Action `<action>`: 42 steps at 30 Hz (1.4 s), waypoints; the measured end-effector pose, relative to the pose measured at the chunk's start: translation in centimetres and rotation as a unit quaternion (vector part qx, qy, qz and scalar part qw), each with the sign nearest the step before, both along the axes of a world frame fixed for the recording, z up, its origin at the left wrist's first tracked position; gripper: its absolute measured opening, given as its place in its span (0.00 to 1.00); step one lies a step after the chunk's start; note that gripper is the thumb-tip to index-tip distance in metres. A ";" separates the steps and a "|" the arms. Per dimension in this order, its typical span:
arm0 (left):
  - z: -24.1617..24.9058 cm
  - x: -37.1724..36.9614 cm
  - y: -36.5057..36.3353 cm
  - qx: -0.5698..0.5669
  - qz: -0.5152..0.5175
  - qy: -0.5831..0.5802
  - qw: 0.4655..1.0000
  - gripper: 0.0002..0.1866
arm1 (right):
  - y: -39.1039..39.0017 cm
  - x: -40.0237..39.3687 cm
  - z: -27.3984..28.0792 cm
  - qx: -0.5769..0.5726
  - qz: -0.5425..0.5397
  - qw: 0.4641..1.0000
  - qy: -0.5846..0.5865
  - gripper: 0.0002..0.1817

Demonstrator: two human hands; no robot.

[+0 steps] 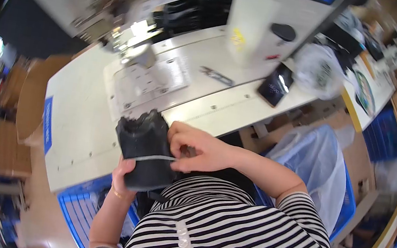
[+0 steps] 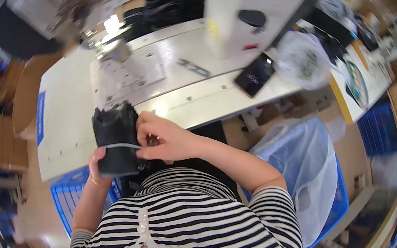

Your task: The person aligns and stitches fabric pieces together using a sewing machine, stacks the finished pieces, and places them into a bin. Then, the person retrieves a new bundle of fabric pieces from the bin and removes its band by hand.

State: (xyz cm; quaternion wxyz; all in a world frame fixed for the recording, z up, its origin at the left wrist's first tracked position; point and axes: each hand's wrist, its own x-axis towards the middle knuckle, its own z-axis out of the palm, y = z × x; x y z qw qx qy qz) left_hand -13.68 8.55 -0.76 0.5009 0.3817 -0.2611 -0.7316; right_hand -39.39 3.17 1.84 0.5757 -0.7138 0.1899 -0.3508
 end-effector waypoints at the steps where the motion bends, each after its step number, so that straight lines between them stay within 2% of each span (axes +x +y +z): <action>1: 0.7 -0.8 0.0 0.029 0.004 0.001 1.000 0.39 | -0.1 -0.8 -0.7 -0.008 0.022 1.000 0.001 0.10; 4: 2.0 -1.7 -1.2 0.031 -0.104 -0.016 0.994 0.41 | -0.2 -2.0 -2.0 -0.029 0.054 0.995 -0.084 0.11; 7: 2.7 -2.6 -2.4 0.041 -0.178 -0.061 0.981 0.42 | 0.6 -4.1 -1.0 0.185 0.118 0.975 0.027 0.12; 8: 3.0 -2.8 -2.9 0.040 -0.209 -0.075 0.974 0.42 | 0.7 -4.4 -1.0 0.138 0.085 0.986 0.033 0.12; 9: 3.3 -3.0 -3.3 0.038 -0.237 -0.089 0.967 0.43 | 0.9 -4.7 -0.8 0.031 -0.011 0.997 0.069 0.11; 11: 3.8 -3.5 -4.0 0.049 -0.288 -0.090 0.952 0.44 | 1.5 -5.1 0.0 -0.186 -0.184 0.956 0.135 0.08; 12: 4.0 -3.8 -4.3 0.059 -0.299 -0.082 0.949 0.44 | 1.8 -4.8 0.1 -0.197 -0.249 0.943 0.101 0.06; 13: 4.2 -4.1 -4.6 0.066 -0.309 -0.072 0.946 0.44 | 1.9 -4.1 0.2 -0.133 -0.314 0.939 0.037 0.08; 15: 4.9 -5.1 -4.8 0.062 -0.326 -0.061 0.941 0.44 | 1.3 -4.1 0.5 -0.220 -0.358 0.907 0.039 0.11; 18: 5.7 -5.4 -6.2 0.053 -0.359 -0.046 0.931 0.41 | 0.0 -3.8 -0.7 -0.278 -0.360 0.890 0.017 0.11; 21: 6.2 -4.7 -7.9 0.022 -0.396 -0.090 0.913 0.38 | 0.2 -4.8 0.1 0.012 -0.273 0.961 0.031 0.09; 22: 6.5 -4.6 -8.1 0.012 -0.407 -0.094 0.909 0.43 | -0.2 -5.0 -0.1 0.100 -0.251 0.963 -0.019 0.09; 23: 6.4 -4.7 -7.8 0.016 -0.394 -0.087 0.915 0.43 | -0.4 -5.1 -0.6 0.190 -0.229 0.953 -0.063 0.10; 25: 6.2 -4.9 -7.9 0.011 -0.363 -0.079 0.928 0.44 | -0.3 -4.0 -1.3 0.101 -0.328 0.938 -0.049 0.10; 26: 5.7 -5.0 -7.9 -0.001 -0.351 -0.076 0.933 0.44 | -0.2 -3.0 -1.4 -0.063 -0.436 0.898 -0.006 0.11; 27: 4.8 -5.2 -7.8 -0.008 -0.342 -0.071 0.937 0.44 | 0.0 -3.1 -0.5 -0.181 -0.462 0.863 0.094 0.15; 29: 4.7 -5.0 -7.5 -0.003 -0.341 -0.057 0.938 0.44 | -0.9 -3.4 -1.2 -0.455 -0.442 0.758 0.150 0.20; 31: 6.9 -4.2 -7.4 0.005 -0.370 -0.075 0.926 0.45 | -1.1 -3.9 -0.2 -0.455 -0.337 0.805 0.178 0.21; 32: 7.0 -3.8 -7.9 -0.038 -0.395 -0.107 0.912 0.46 | -1.2 -3.9 0.1 -0.451 -0.286 0.823 0.195 0.21; 35: 6.5 -2.9 -7.8 -0.099 -0.404 -0.151 0.897 0.45 | -1.4 -3.5 0.4 -0.394 -0.224 0.883 0.120 0.18; 36: 6.0 -2.7 -7.7 -0.127 -0.404 -0.157 0.892 0.44 | -1.2 -3.9 -0.3 -0.219 -0.228 0.943 0.102 0.16; 37: 5.2 -2.6 -7.6 -0.155 -0.403 -0.163 0.887 0.44 | -0.9 -4.6 -1.5 -0.036 -0.224 0.970 0.084 0.15; 38: 4.5 -2.3 -7.1 -0.183 -0.396 -0.162 0.885 0.44 | -0.9 -4.7 -2.3 0.148 -0.211 0.964 0.071 0.15; 41: 4.4 -1.6 -7.0 -0.195 -0.423 -0.252 0.848 0.45 | -1.6 -3.7 -2.9 0.325 -0.113 0.939 0.003 0.13; 42: 4.1 -1.4 -6.9 -0.165 -0.423 -0.230 0.860 0.45 | -1.3 -3.1 -2.5 0.159 -0.154 0.973 0.063 0.13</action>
